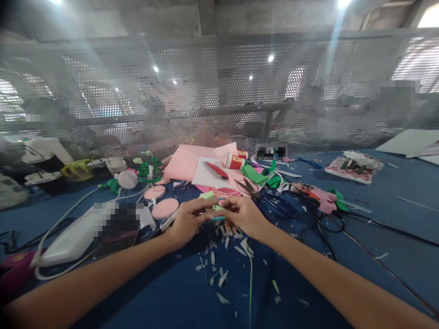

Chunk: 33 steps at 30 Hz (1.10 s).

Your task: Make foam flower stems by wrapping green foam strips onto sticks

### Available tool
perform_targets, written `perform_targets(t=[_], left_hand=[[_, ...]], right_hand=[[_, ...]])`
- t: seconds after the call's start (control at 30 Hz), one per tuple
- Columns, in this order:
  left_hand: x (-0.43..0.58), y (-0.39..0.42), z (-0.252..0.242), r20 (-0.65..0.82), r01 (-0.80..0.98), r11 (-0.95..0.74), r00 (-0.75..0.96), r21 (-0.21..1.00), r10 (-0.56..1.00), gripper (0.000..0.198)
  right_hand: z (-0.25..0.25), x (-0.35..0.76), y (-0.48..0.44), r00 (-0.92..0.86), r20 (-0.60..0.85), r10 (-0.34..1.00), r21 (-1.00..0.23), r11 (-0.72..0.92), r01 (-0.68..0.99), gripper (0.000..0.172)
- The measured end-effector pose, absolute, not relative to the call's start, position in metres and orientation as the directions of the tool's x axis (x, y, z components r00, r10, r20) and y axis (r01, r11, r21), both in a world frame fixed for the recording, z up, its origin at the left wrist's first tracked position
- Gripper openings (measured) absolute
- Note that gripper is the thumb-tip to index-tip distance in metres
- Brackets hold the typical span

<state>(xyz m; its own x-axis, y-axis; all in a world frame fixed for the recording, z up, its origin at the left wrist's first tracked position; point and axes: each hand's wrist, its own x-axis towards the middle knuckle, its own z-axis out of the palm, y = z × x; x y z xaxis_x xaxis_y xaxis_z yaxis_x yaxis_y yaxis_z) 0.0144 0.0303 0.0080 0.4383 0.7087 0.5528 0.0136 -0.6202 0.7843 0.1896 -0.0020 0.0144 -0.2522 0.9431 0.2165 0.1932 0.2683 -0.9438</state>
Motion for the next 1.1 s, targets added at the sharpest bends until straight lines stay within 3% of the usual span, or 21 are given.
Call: perform_targets(t=[0.13, 0.27, 0.37, 0.47, 0.57, 0.77, 0.97, 1.1], left_hand=[[0.014, 0.029, 0.009, 0.530, 0.030, -0.604, 0.445, 0.797, 0.722, 0.028], [0.015, 0.028, 0.009, 0.524, -0.001, -0.596, 0.477, 0.803, 0.706, 0.031], [0.015, 0.026, 0.010, 0.513, -0.021, -0.576, 0.482, 0.817, 0.710, 0.035], [0.015, 0.025, 0.011, 0.520, -0.016, -0.583, 0.470, 0.812, 0.713, 0.029], [0.014, 0.026, 0.011, 0.543, 0.021, -0.630, 0.486, 0.776, 0.685, 0.021], [0.013, 0.028, 0.006, 0.553, -0.017, -0.630, 0.498, 0.776, 0.668, 0.028], [0.013, 0.027, 0.005, 0.522, -0.083, -0.561, 0.496, 0.824, 0.694, 0.038], [0.014, 0.025, 0.007, 0.461, -0.191, -0.433, 0.556, 0.881, 0.692, 0.049]], right_hand=[[0.013, 0.193, -0.007, -0.304, 0.388, 0.870, -0.806, 0.481, 0.346, 0.029], [0.012, 0.197, -0.009, -0.378, 0.576, 0.725, -0.433, 0.663, 0.611, 0.022], [0.012, 0.200, -0.008, -0.447, 0.639, 0.626, -0.178, 0.685, 0.706, 0.020], [0.013, 0.202, -0.007, -0.502, 0.658, 0.561, -0.006, 0.671, 0.742, 0.020], [0.015, 0.203, -0.006, -0.519, 0.658, 0.545, 0.055, 0.653, 0.755, 0.022], [0.020, 0.204, -0.004, -0.588, 0.634, 0.503, 0.149, 0.666, 0.731, 0.029], [0.021, 0.207, -0.003, -0.698, 0.620, 0.358, 0.333, 0.685, 0.647, 0.028], [0.020, 0.207, -0.003, -0.703, 0.641, 0.308, 0.362, 0.686, 0.631, 0.023]])
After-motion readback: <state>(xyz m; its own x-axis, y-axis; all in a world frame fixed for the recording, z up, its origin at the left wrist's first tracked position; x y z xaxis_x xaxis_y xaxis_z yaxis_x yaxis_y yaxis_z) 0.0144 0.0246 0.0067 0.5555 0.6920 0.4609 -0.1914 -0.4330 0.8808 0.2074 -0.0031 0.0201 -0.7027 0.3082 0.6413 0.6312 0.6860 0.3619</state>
